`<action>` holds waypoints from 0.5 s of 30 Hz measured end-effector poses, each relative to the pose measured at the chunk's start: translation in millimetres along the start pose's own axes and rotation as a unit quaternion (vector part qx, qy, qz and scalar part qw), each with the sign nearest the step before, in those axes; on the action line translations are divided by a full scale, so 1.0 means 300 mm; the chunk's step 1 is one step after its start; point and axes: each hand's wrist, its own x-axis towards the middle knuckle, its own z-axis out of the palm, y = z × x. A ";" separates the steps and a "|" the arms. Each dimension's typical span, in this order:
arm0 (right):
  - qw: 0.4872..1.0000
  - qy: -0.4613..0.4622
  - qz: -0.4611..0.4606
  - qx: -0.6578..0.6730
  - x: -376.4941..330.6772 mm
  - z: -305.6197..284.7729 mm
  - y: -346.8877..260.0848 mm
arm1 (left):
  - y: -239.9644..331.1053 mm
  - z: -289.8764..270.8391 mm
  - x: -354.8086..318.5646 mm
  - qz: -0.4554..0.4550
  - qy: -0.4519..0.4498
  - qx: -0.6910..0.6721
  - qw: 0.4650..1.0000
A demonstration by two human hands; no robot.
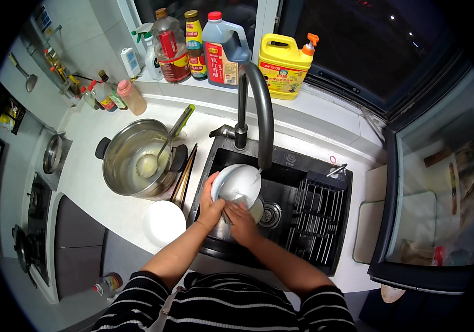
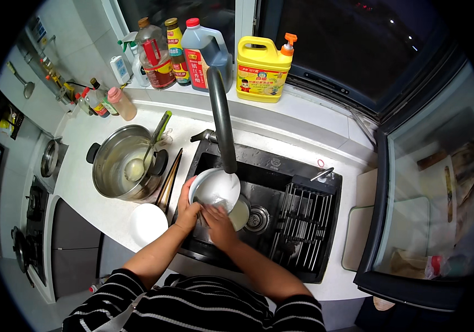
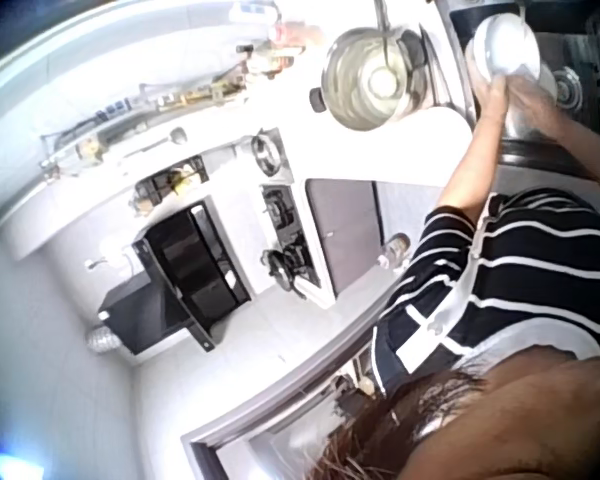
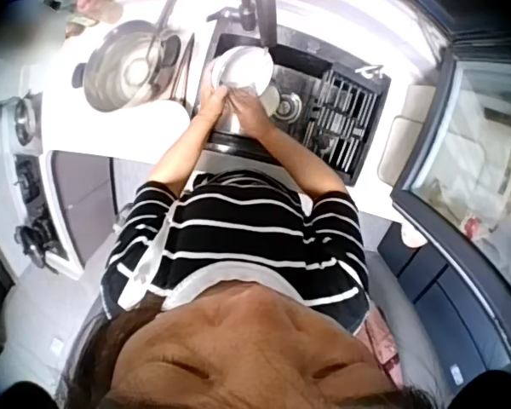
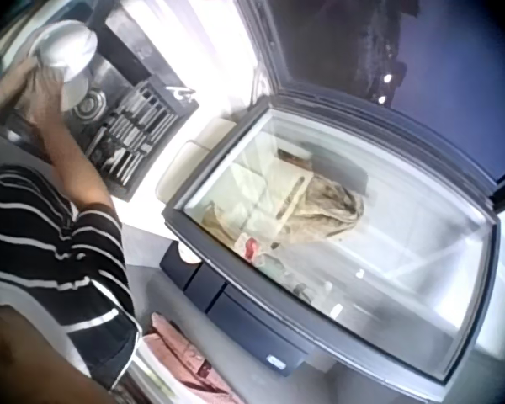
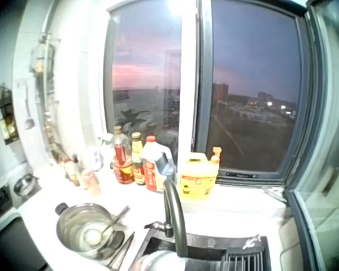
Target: The person uses chopsticks to scrape food from a bowl into a trash bin, carries the bowl to a sink, and washes the bowl with a sponge.
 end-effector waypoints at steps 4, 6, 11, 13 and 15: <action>0.973 -0.032 -0.069 -0.218 -0.011 -0.103 0.165 | 0.007 0.002 -0.019 -0.014 -0.015 -0.013 1.000; 0.970 -0.004 -0.051 -0.236 0.003 -0.104 0.144 | -0.001 -0.001 -0.017 -0.053 0.022 -0.065 0.996; 0.997 0.048 0.057 0.029 -0.025 -0.009 -0.020 | -0.039 0.005 -0.004 -0.034 0.048 -0.060 0.996; 0.980 0.095 0.091 0.148 -0.031 -0.026 -0.036 | -0.023 0.010 -0.001 -0.029 0.065 -0.073 0.995; 0.922 0.276 0.205 0.176 -0.062 -0.013 0.033 | 0.000 0.018 -0.002 -0.036 0.084 -0.091 0.992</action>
